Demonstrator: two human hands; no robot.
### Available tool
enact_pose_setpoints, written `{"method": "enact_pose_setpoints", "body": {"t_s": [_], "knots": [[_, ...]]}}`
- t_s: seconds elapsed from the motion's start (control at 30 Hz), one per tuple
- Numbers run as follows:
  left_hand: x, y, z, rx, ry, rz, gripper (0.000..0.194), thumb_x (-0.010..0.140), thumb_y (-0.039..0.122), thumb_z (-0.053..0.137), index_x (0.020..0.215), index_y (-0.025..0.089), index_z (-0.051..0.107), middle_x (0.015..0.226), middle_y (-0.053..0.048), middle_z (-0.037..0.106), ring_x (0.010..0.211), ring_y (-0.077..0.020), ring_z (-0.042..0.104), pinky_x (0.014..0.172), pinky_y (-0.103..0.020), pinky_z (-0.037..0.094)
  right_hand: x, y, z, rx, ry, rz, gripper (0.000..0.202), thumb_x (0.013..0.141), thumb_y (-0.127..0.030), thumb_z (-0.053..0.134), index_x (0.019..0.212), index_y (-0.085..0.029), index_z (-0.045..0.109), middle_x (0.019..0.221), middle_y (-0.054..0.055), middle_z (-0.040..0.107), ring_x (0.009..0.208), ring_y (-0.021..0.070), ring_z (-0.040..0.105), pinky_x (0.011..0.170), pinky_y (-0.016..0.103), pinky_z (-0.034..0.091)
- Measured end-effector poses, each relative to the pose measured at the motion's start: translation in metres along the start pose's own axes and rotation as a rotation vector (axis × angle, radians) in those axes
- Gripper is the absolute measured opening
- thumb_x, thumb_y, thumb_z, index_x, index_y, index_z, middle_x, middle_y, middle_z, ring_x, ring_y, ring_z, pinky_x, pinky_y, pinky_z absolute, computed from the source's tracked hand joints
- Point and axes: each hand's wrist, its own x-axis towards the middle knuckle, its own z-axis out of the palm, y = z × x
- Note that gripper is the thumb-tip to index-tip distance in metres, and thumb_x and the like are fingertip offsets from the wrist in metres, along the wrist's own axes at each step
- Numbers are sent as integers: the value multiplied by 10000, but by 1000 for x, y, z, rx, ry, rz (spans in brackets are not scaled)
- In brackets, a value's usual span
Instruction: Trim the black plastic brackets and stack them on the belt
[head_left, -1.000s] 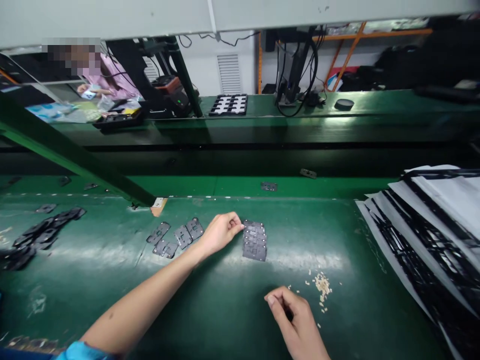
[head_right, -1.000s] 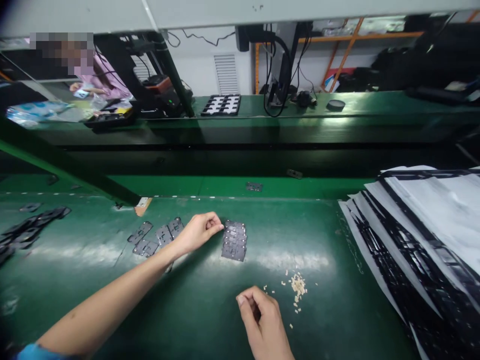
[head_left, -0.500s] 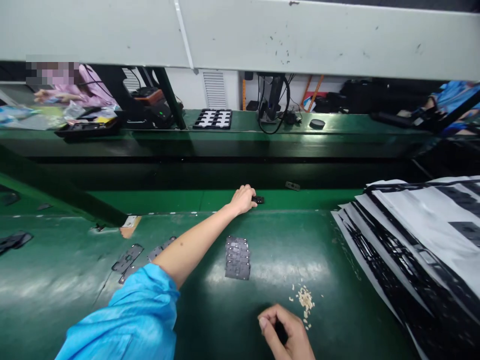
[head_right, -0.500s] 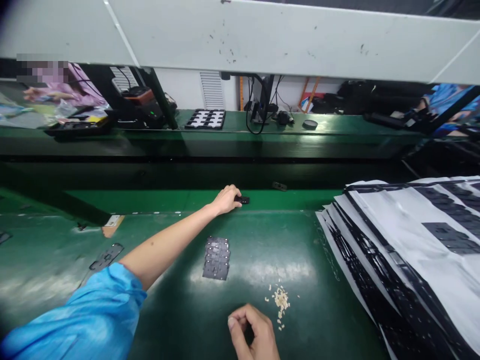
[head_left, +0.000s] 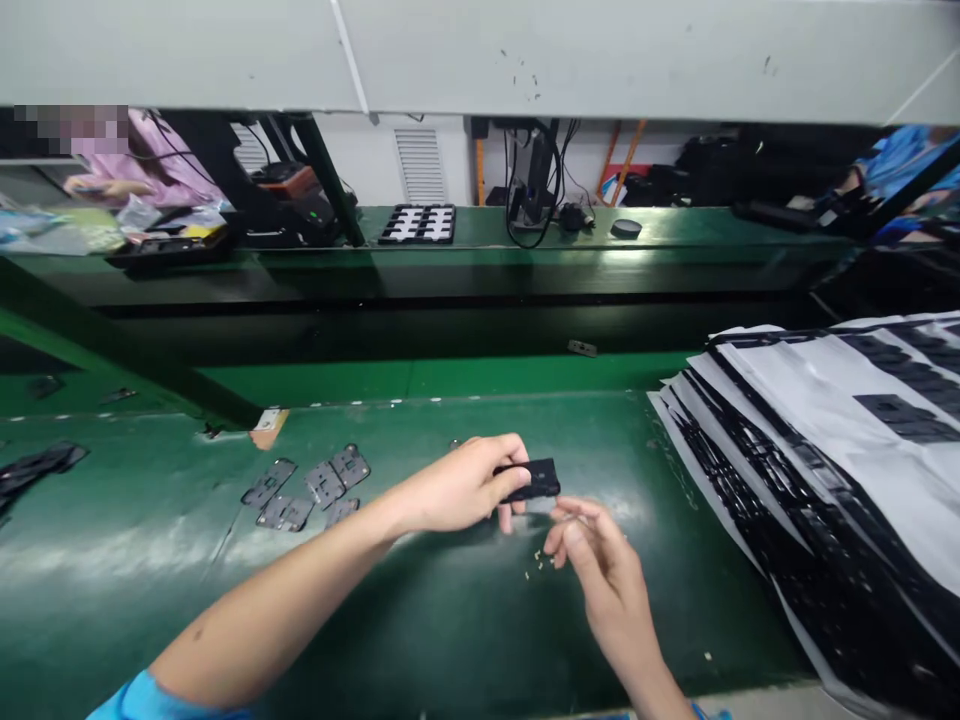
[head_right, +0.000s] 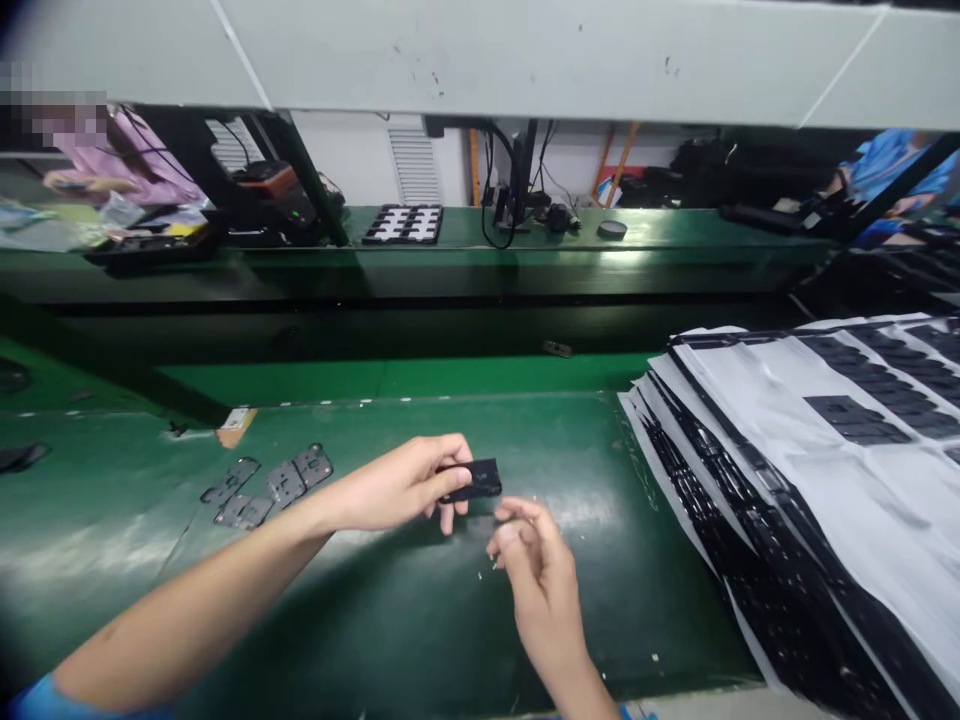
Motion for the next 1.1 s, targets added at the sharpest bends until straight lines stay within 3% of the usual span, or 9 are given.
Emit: {"method": "enact_pose_setpoints", "body": {"t_s": [0.2,0.4,0.5,0.6,0.7,0.8,0.9,1.0,1.1], "knots": [[-31,-7,29,-282,-31,10,188,1070,367,531,984,200,515,888,-46,753,660,-144,712,618,-245,485,-3,-19,6,60,-50,-45,230,1038,-401,653,1106,-186,700,707,8,707,617,147,684,581,239,580],[-33,-1,29,145,23,-9,132,994,236,605,865,211,620,673,37,620,625,-154,585,611,-259,390,4,-24,-12,-143,-173,-96,247,1004,-409,690,1145,-209,725,929,55,767,780,180,730,714,280,600],[-28,1,32,212,133,19,101,959,238,663,862,212,653,760,17,645,688,-166,579,636,-270,388,9,-22,-13,-223,-190,-68,211,992,-412,706,955,-208,747,830,32,730,741,175,682,701,271,555],[-26,-12,47,12,286,-10,201,878,330,797,949,213,650,810,28,628,690,-154,550,627,-258,407,4,-12,-3,3,-86,75,258,980,-459,729,952,-204,711,776,11,701,657,149,639,606,243,522],[-26,-31,66,-95,338,49,232,867,330,804,862,206,606,837,21,591,736,-152,543,667,-260,429,-5,4,12,129,-57,129,326,1050,-521,599,970,-210,651,771,8,701,593,136,625,557,243,536],[-28,-41,75,-82,346,116,174,989,278,629,837,205,588,913,-21,621,822,-172,593,736,-284,465,-11,15,13,119,-92,119,348,1045,-531,606,955,-199,660,847,55,754,704,177,725,677,302,625],[-28,-39,71,53,300,116,131,1033,250,534,912,217,572,929,-25,643,851,-187,611,765,-307,464,-8,20,-5,61,-80,87,291,960,-484,757,945,-197,714,983,93,788,927,232,787,877,371,650],[-27,-31,65,117,233,68,97,1041,239,490,952,232,529,830,5,642,733,-174,580,682,-301,426,-3,21,-28,-5,-24,17,211,978,-427,742,976,-217,754,1283,127,737,1250,270,714,1114,457,558],[-28,-23,64,62,183,46,99,1022,229,498,924,238,502,755,27,641,637,-151,548,601,-279,384,-3,14,-39,-108,-1,-120,120,1041,-295,653,1063,-234,754,1403,135,668,1339,276,660,1156,510,527]]}}
